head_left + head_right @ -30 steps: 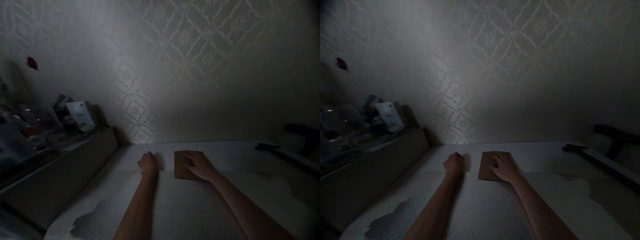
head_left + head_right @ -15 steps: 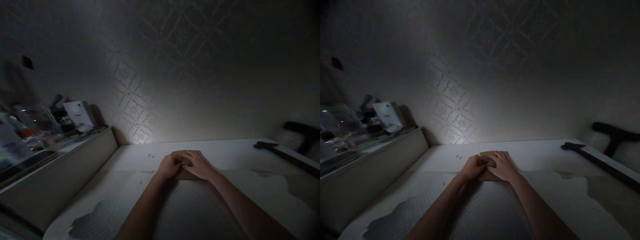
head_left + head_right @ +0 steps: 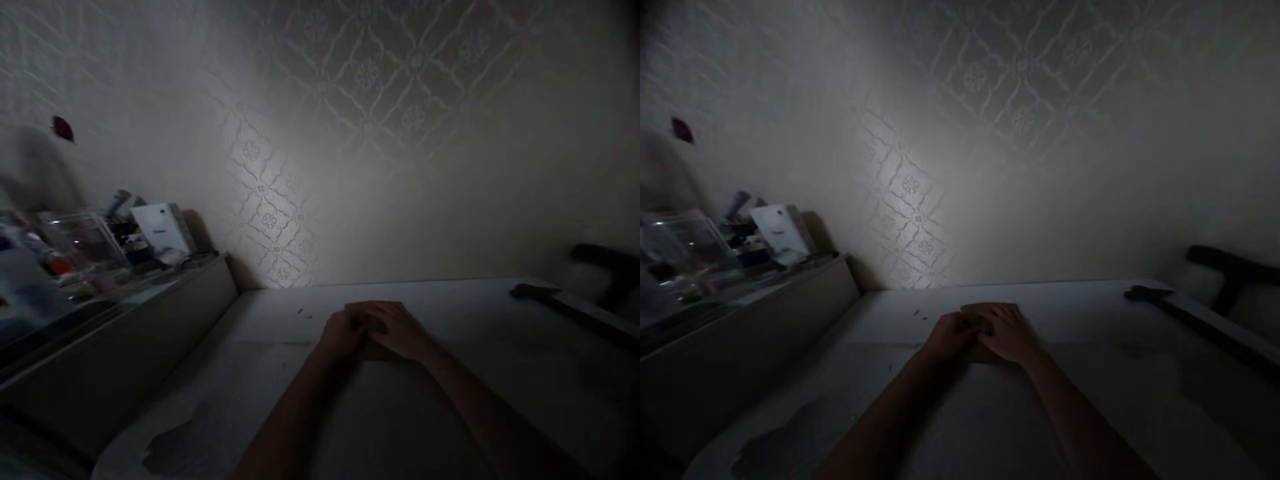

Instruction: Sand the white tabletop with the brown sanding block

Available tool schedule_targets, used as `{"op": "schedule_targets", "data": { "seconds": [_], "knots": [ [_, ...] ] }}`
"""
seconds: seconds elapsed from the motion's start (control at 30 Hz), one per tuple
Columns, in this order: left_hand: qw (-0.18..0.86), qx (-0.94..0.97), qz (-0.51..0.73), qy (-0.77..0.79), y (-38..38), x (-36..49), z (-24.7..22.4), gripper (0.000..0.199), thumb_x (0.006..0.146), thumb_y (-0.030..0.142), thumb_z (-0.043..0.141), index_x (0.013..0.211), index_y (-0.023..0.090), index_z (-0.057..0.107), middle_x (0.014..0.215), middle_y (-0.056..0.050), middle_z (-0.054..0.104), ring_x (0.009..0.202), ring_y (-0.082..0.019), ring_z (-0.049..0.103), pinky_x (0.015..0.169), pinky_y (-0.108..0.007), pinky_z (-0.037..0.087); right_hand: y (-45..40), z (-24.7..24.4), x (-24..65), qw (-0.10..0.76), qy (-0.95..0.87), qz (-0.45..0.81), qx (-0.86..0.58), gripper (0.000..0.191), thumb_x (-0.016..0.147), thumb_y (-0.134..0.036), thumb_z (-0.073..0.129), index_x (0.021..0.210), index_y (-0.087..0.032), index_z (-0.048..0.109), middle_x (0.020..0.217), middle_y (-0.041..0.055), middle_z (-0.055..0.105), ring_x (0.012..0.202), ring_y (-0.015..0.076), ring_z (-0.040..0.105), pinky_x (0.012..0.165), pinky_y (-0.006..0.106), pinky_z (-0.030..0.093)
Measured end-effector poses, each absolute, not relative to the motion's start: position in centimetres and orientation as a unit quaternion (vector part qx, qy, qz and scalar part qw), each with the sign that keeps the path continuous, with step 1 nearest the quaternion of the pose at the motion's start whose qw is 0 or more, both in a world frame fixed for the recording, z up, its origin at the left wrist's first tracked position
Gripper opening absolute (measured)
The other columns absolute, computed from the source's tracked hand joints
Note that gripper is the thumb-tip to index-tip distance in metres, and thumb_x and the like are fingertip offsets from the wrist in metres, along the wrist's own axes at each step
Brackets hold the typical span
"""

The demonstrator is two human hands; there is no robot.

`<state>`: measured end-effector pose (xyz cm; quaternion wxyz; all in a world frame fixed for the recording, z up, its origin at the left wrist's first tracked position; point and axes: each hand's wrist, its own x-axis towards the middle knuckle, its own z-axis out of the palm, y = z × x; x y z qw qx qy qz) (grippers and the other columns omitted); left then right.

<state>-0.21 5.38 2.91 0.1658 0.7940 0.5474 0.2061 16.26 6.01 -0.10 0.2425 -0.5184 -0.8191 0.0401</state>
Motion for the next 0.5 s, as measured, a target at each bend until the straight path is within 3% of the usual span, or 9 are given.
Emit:
{"op": "schedule_targets", "data": {
  "seconds": [0.17, 0.3, 0.5],
  "knots": [
    [0.164, 0.788, 0.238, 0.543, 5.5, 0.0, 2.7, 0.021, 0.079, 0.027, 0.052, 0.083, 0.013, 0.068, 0.080, -0.006, 0.068, 0.071, -0.015, 0.061, 0.067, -0.023, 0.045, 6.1, -0.2, 16.4, 0.237, -0.821, 0.039, -0.518, 0.044, 0.079, -0.040, 0.053, 0.119, -0.022, 0.057, 0.130, 0.0083, 0.048, 0.122, 0.0251, 0.039, 0.103, 0.042, 0.026],
    [0.170, 0.745, 0.276, 0.584, 5.9, -0.8, 3.1, 0.023, 0.081, 0.031, 0.051, 0.087, 0.014, 0.066, 0.087, -0.006, 0.069, 0.077, -0.015, 0.062, 0.069, -0.021, 0.044, 6.4, -0.5, 16.5, 0.232, -0.821, 0.046, -0.520, 0.047, 0.079, -0.041, 0.053, 0.122, -0.024, 0.054, 0.133, 0.0078, 0.046, 0.123, 0.0258, 0.037, 0.103, 0.044, 0.025],
    [0.022, 0.583, 0.233, 0.778, 6.6, -4.4, 4.3, 0.023, 0.083, 0.027, 0.045, 0.095, 0.018, 0.063, 0.100, -0.010, 0.066, 0.094, -0.024, 0.061, 0.078, -0.032, 0.043, 6.5, -0.9, 16.6, 0.221, -0.814, 0.053, -0.534, 0.050, 0.077, -0.043, 0.055, 0.121, -0.020, 0.055, 0.135, 0.0105, 0.044, 0.125, 0.0266, 0.035, 0.104, 0.044, 0.024]
  ]
}}
